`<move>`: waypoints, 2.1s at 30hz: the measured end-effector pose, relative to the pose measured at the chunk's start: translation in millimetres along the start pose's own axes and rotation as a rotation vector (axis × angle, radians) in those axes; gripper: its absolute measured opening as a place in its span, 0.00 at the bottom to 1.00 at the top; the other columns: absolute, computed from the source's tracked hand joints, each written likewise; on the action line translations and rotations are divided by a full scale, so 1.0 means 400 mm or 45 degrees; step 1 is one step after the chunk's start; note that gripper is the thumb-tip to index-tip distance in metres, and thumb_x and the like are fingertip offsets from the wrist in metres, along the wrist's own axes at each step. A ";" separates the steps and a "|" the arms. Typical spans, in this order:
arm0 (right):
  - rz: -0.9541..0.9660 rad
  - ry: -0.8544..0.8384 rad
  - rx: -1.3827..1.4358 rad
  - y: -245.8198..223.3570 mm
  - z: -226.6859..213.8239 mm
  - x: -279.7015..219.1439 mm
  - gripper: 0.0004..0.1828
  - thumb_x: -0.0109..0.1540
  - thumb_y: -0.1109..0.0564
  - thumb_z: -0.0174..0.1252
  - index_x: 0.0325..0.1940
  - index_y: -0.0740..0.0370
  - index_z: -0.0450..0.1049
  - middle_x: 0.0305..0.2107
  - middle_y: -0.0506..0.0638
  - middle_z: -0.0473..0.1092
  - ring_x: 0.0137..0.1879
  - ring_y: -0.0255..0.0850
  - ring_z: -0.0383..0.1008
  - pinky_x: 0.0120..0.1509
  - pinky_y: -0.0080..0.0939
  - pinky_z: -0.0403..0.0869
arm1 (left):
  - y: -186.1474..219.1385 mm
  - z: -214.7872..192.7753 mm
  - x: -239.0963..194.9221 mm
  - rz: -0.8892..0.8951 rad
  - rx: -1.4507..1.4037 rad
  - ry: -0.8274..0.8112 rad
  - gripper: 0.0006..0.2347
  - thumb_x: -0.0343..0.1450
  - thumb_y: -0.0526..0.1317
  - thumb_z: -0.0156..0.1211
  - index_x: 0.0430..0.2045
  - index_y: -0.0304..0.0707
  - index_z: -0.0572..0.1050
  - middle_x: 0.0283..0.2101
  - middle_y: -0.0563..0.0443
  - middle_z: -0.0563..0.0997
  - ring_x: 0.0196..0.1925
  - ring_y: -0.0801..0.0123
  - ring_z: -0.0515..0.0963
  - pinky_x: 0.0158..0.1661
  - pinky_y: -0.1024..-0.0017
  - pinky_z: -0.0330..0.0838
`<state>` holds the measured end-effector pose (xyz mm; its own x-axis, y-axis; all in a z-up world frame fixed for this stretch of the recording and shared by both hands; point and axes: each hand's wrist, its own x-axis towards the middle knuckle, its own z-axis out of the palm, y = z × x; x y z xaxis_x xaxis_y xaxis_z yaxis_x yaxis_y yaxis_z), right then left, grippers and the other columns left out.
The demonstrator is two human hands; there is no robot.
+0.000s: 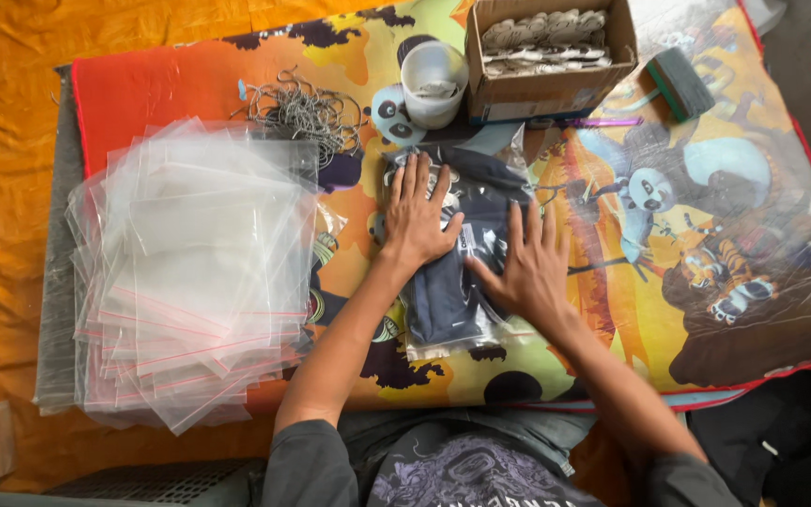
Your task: The person smooths a clear plastic bag on a table using a purple tool, then places a folded blue garment inside. They seal the bag and place a small white tag on top of the package.
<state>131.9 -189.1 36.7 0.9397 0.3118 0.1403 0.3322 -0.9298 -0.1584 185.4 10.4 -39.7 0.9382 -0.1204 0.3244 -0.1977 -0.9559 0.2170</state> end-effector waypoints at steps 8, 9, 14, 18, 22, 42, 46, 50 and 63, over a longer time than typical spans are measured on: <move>-0.259 -0.195 0.042 0.039 0.061 0.187 0.53 0.61 0.19 0.38 0.78 0.57 0.50 0.74 0.62 0.47 0.79 0.60 0.42 0.75 0.70 0.49 | -0.002 -0.039 -0.010 0.006 -0.129 -0.060 0.33 0.65 0.56 0.55 0.68 0.55 0.62 0.75 0.34 0.50 0.78 0.43 0.44 0.72 0.47 0.38; -0.212 -0.213 0.025 0.049 0.061 0.193 0.54 0.61 0.19 0.38 0.79 0.58 0.49 0.74 0.64 0.47 0.79 0.61 0.43 0.75 0.68 0.51 | 0.001 -0.042 -0.013 0.003 -0.132 -0.048 0.34 0.64 0.57 0.56 0.69 0.55 0.62 0.75 0.35 0.50 0.79 0.45 0.44 0.72 0.48 0.38; -0.167 -0.245 0.009 0.040 0.061 0.202 0.56 0.61 0.17 0.36 0.78 0.62 0.48 0.73 0.64 0.48 0.79 0.58 0.43 0.76 0.66 0.50 | -0.003 -0.037 -0.012 0.010 -0.147 0.002 0.34 0.64 0.54 0.57 0.69 0.53 0.62 0.75 0.36 0.52 0.78 0.46 0.46 0.72 0.49 0.39; -0.160 -0.269 -0.035 0.040 0.065 0.202 0.56 0.62 0.18 0.34 0.78 0.62 0.47 0.72 0.65 0.49 0.79 0.58 0.44 0.75 0.68 0.52 | -0.016 -0.011 -0.016 0.043 -0.192 0.030 0.36 0.62 0.54 0.60 0.69 0.52 0.62 0.75 0.36 0.53 0.78 0.45 0.47 0.72 0.47 0.40; -0.167 -0.311 -0.113 0.059 0.109 0.234 0.54 0.64 0.19 0.31 0.78 0.62 0.48 0.71 0.66 0.50 0.77 0.60 0.46 0.71 0.72 0.54 | -0.056 -0.008 -0.038 0.149 -0.377 0.042 0.28 0.67 0.52 0.59 0.65 0.51 0.68 0.75 0.43 0.56 0.78 0.50 0.50 0.72 0.46 0.42; -0.461 -0.589 -0.236 -0.153 0.076 0.820 0.08 0.63 0.69 0.52 0.33 0.67 0.75 0.27 0.56 0.73 0.29 0.49 0.77 0.31 0.49 0.79 | -0.042 -0.118 -0.027 0.069 -0.704 0.289 0.13 0.65 0.34 0.61 0.44 0.42 0.77 0.53 0.49 0.75 0.63 0.51 0.68 0.64 0.53 0.65; -0.377 -0.723 -0.301 -0.160 0.132 0.839 0.07 0.64 0.68 0.51 0.43 0.66 0.74 0.36 0.56 0.74 0.39 0.49 0.77 0.42 0.50 0.79 | -0.044 -0.132 -0.027 0.049 -0.704 0.243 0.12 0.66 0.35 0.61 0.44 0.42 0.76 0.53 0.49 0.75 0.64 0.50 0.67 0.63 0.52 0.65; -0.499 -0.556 -0.402 -0.136 0.160 0.844 0.04 0.63 0.63 0.55 0.35 0.63 0.76 0.29 0.52 0.73 0.31 0.45 0.76 0.32 0.47 0.77 | -0.046 -0.118 -0.028 0.057 -0.700 0.266 0.12 0.65 0.35 0.60 0.43 0.43 0.76 0.52 0.49 0.75 0.63 0.50 0.68 0.64 0.54 0.64; -0.613 -0.140 -0.116 -0.082 0.122 0.809 0.21 0.58 0.73 0.53 0.17 0.57 0.55 0.13 0.43 0.51 0.18 0.37 0.52 0.20 0.39 0.56 | -0.045 -0.102 -0.030 0.050 -0.681 0.314 0.11 0.65 0.35 0.60 0.40 0.44 0.77 0.50 0.52 0.77 0.62 0.53 0.69 0.63 0.55 0.66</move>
<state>429.1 -48.2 39.6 0.6861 0.7240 0.0719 0.7265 -0.6870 -0.0144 166.1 40.1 -10.1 0.8463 -0.0262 0.5320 -0.4069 -0.6764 0.6139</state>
